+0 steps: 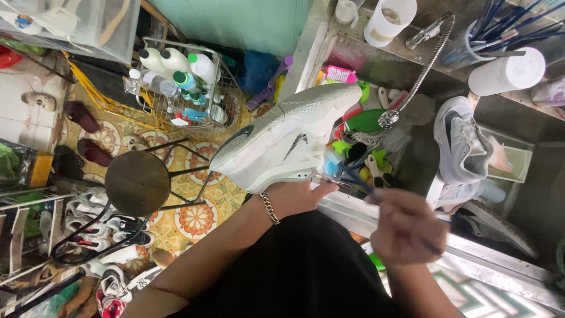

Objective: Applying white dye or paint to a sneaker using a brush at a workstation

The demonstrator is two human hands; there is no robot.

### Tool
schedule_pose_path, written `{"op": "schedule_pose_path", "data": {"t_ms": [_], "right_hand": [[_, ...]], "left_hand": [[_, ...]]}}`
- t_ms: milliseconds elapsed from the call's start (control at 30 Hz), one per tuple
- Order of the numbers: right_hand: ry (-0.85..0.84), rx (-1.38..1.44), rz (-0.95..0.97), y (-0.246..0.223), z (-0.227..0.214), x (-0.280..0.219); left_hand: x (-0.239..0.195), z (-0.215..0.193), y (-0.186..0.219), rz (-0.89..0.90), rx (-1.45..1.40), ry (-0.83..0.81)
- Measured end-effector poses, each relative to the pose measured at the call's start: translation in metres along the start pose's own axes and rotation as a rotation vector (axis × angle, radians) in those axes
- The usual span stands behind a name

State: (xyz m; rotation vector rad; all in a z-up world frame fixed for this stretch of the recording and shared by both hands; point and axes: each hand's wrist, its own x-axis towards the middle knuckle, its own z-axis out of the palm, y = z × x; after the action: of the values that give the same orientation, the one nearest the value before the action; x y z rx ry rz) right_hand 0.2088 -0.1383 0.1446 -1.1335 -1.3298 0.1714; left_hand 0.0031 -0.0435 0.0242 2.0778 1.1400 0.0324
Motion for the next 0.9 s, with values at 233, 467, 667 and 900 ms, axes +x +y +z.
{"op": "schedule_pose_path", "data": {"t_ms": [233,467,667,900], "right_hand": [[-0.077,0.073,-0.017,0.029,0.018,0.000],[-0.039,0.130,0.134,0.097,0.051,0.043],[0.163,0.023,0.221,0.293,0.097,0.146],[-0.249,-0.452,0.334,0.532,0.155,0.167]], "left_hand": [[0.001,0.000,-0.015,-0.020,0.030,0.106],[-0.008,-0.082,-0.010,-0.115,-0.030,0.239],[-0.005,-0.100,-0.049,-0.363,-0.681,0.121],[-0.044,0.041,-0.191,-0.571,-0.166,0.226]]}}
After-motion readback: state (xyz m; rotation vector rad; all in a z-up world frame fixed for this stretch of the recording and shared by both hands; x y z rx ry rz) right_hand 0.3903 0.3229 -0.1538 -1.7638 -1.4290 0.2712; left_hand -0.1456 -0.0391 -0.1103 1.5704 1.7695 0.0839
